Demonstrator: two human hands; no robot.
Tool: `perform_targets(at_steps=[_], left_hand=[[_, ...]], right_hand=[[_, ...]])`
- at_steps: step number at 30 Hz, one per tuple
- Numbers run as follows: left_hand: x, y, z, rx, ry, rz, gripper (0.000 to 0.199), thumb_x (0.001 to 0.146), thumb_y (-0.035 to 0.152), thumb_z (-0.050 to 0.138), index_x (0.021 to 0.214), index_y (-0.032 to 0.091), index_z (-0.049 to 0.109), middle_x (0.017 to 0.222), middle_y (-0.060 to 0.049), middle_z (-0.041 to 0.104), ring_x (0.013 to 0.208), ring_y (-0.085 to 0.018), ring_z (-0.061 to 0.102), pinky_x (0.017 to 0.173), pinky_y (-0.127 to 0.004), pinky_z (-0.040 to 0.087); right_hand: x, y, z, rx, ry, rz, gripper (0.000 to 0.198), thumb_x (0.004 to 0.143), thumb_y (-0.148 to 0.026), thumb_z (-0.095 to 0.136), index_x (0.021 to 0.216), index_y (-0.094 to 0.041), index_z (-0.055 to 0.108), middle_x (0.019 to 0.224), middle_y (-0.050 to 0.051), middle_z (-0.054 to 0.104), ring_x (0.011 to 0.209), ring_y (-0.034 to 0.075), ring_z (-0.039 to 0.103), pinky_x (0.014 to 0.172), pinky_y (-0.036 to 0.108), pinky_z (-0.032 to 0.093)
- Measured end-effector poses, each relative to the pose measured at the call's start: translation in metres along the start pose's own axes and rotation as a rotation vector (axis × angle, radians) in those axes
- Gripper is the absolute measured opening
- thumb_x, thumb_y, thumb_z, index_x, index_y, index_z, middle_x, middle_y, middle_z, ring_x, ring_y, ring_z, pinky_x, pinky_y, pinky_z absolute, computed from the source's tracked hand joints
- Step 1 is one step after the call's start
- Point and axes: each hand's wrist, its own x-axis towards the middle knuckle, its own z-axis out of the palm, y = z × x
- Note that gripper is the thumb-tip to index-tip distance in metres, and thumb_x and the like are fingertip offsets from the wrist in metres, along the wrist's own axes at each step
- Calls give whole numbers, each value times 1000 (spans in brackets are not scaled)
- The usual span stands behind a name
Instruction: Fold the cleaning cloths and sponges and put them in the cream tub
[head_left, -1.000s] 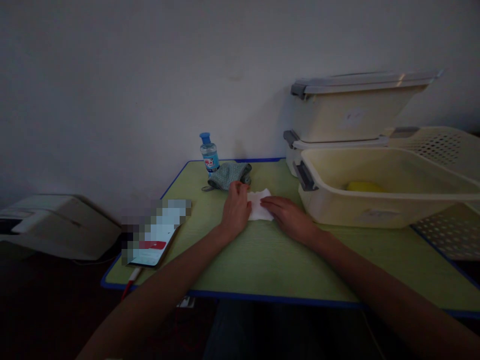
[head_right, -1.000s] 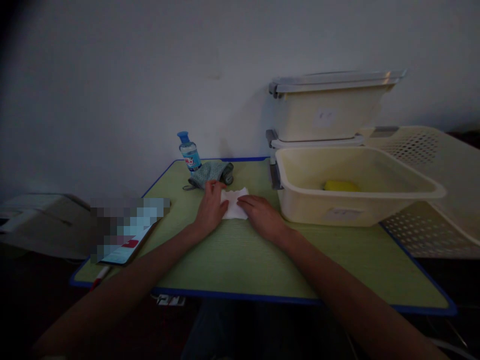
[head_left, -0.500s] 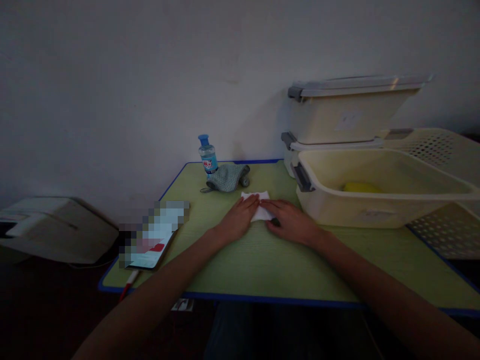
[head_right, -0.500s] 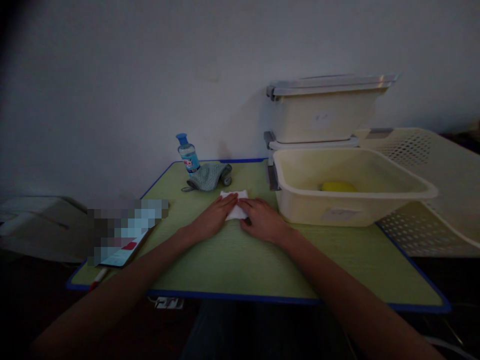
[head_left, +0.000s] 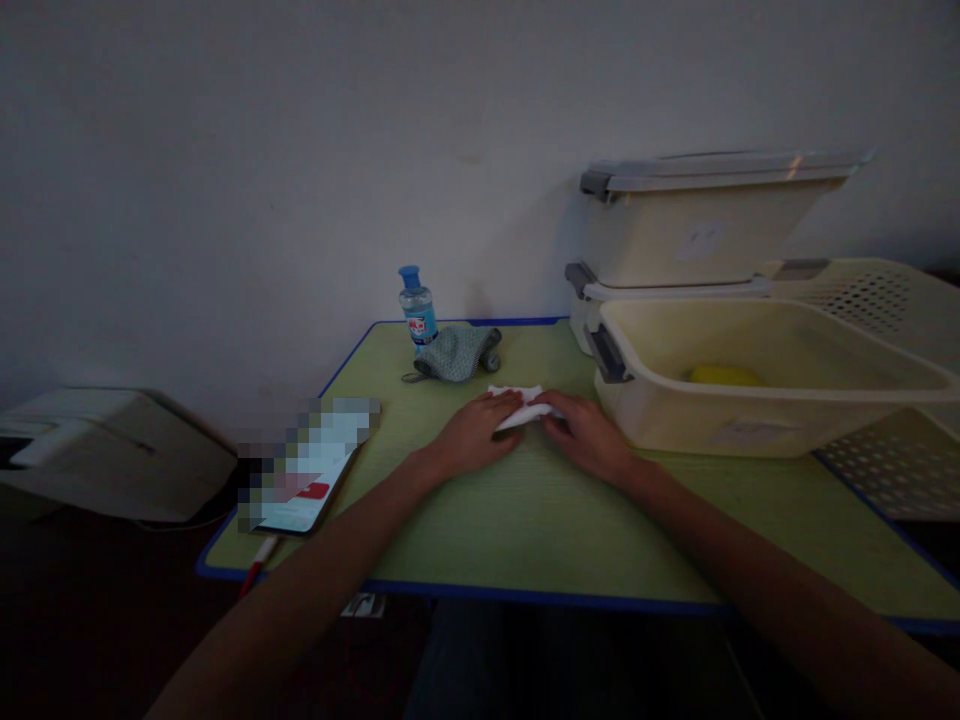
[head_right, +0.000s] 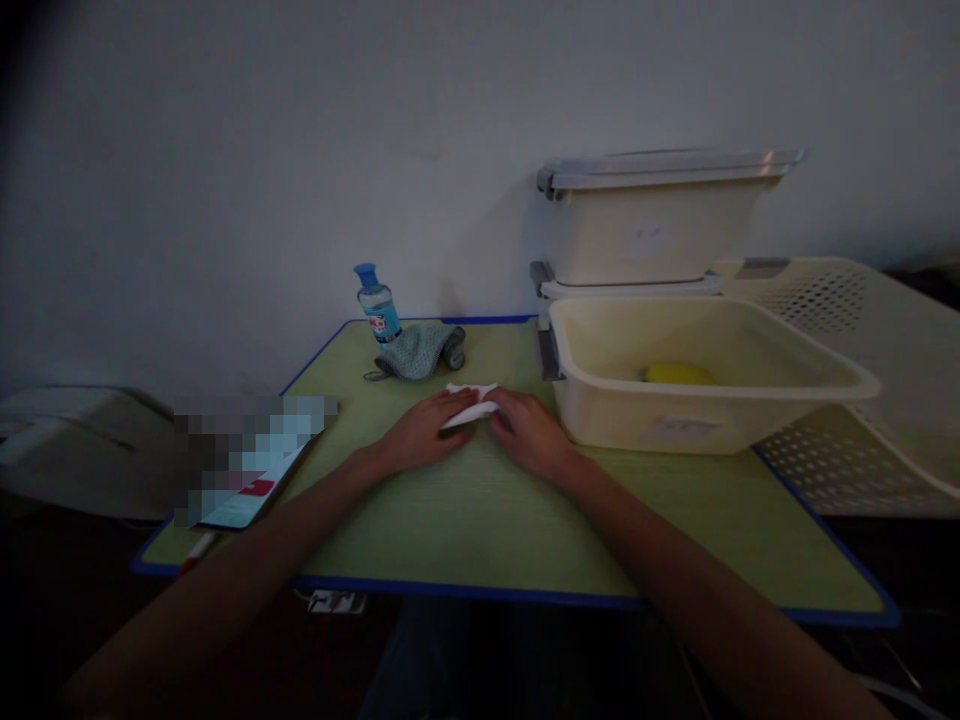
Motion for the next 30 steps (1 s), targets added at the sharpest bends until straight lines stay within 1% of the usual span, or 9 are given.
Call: perform_targets(at_steps=[2, 5, 9, 12, 15, 19, 23, 27, 30], left_hand=[[2, 0, -6, -141, 70, -57, 34, 78, 15, 49, 110, 13, 59, 111, -9, 65, 101, -21, 60, 90, -36, 45], [4, 1, -19, -441, 176, -235, 21, 75, 22, 55, 91, 12, 65, 85, -5, 69, 74, -17, 63, 68, -30, 50], [5, 0, -28, -802, 271, -367, 42, 63, 27, 69, 101, 12, 58, 89, -5, 65, 75, -15, 60, 64, -25, 49], [5, -3, -20, -757, 204, -498, 48, 61, 20, 70, 105, 9, 53, 87, -6, 62, 74, -15, 58, 65, -27, 49], [4, -4, -9, -511, 194, -577, 49, 63, 15, 68, 108, 8, 50, 93, -8, 59, 80, -18, 58, 71, -34, 50], [1, -1, -9, -194, 327, -273, 40, 70, 16, 61, 108, 11, 53, 115, -13, 52, 108, -23, 51, 94, -41, 42], [-4, 2, -20, -155, 28, 171, 45, 80, 34, 56, 118, 12, 50, 128, -16, 48, 122, -23, 43, 104, -40, 33], [-9, 4, -27, -11, -166, 264, 75, 75, 51, 58, 133, 9, 35, 140, -20, 34, 132, -26, 30, 108, -43, 25], [-11, 6, -28, 98, -191, 288, 80, 73, 53, 59, 135, 10, 33, 143, -18, 31, 133, -27, 27, 109, -43, 23]], right_hand=[[1, 0, -2, 121, 88, 57, 16, 80, -17, 44, 89, -16, 57, 74, 3, 63, 64, 16, 58, 60, 26, 44], [2, -3, -6, 292, 235, 131, 16, 78, -24, 46, 90, -16, 54, 73, 3, 60, 62, 16, 55, 53, 25, 41], [4, -6, -7, 435, 313, 160, 28, 77, -25, 48, 103, -17, 49, 87, 5, 59, 68, 16, 55, 53, 26, 43], [4, -3, -2, 272, 195, 149, 19, 76, -18, 48, 94, -16, 53, 89, 8, 58, 76, 18, 55, 63, 30, 46], [2, 1, 4, 95, 77, 83, 13, 76, -12, 47, 86, -15, 55, 90, 10, 57, 83, 21, 55, 74, 35, 46], [0, 1, 4, 37, 94, -46, 14, 82, -13, 44, 90, -16, 54, 94, 10, 57, 89, 21, 54, 79, 36, 46], [-2, -4, 0, 10, 120, -185, 11, 86, -18, 42, 87, -17, 53, 91, 9, 58, 87, 19, 55, 78, 34, 46], [-7, -5, -8, -69, 193, -265, 13, 85, -18, 44, 75, -16, 52, 75, 7, 56, 72, 17, 54, 65, 29, 44], [-14, -3, -16, -172, 49, -468, 19, 86, -22, 43, 72, -17, 55, 67, 5, 57, 64, 15, 52, 61, 28, 41]])
